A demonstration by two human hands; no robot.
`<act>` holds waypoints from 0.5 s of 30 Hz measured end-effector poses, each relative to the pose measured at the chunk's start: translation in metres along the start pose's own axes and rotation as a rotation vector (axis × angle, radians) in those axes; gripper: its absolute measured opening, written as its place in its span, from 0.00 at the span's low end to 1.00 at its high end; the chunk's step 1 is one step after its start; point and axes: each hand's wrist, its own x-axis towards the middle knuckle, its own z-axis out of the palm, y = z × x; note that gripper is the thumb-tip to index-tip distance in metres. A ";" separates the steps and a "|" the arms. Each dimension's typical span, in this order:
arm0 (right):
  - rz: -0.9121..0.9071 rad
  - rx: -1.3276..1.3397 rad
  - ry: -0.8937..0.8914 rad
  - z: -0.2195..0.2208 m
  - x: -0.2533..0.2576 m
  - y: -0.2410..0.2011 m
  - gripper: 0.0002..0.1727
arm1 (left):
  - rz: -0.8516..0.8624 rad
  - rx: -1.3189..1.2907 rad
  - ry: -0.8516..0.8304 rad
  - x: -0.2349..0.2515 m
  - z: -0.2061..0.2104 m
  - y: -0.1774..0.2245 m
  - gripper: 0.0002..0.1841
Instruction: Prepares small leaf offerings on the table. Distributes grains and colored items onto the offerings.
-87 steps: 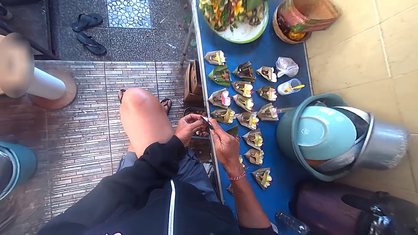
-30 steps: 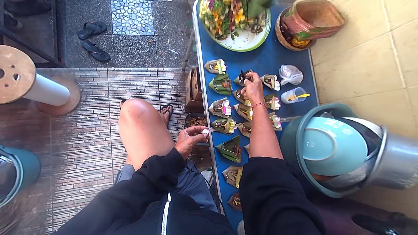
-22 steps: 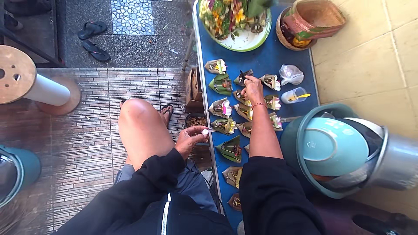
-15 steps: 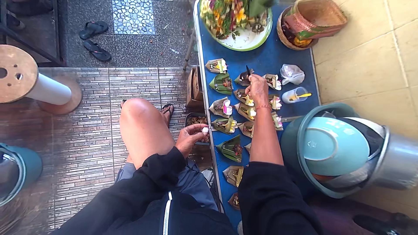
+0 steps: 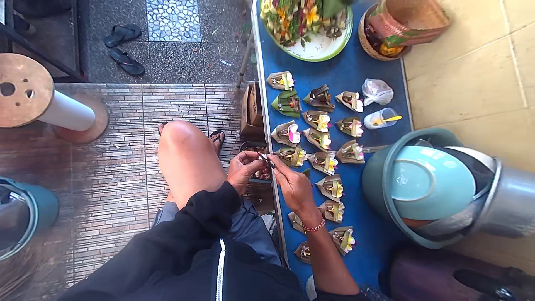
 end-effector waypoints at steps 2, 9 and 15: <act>-0.007 -0.036 0.003 0.000 -0.003 0.000 0.25 | -0.009 0.007 0.009 0.000 0.000 0.000 0.11; 0.032 0.025 0.013 0.000 -0.003 0.001 0.24 | -0.008 0.028 -0.016 -0.001 0.000 0.001 0.09; 0.038 -0.096 0.184 0.012 0.009 0.000 0.19 | -0.035 0.093 -0.126 -0.004 0.000 -0.002 0.08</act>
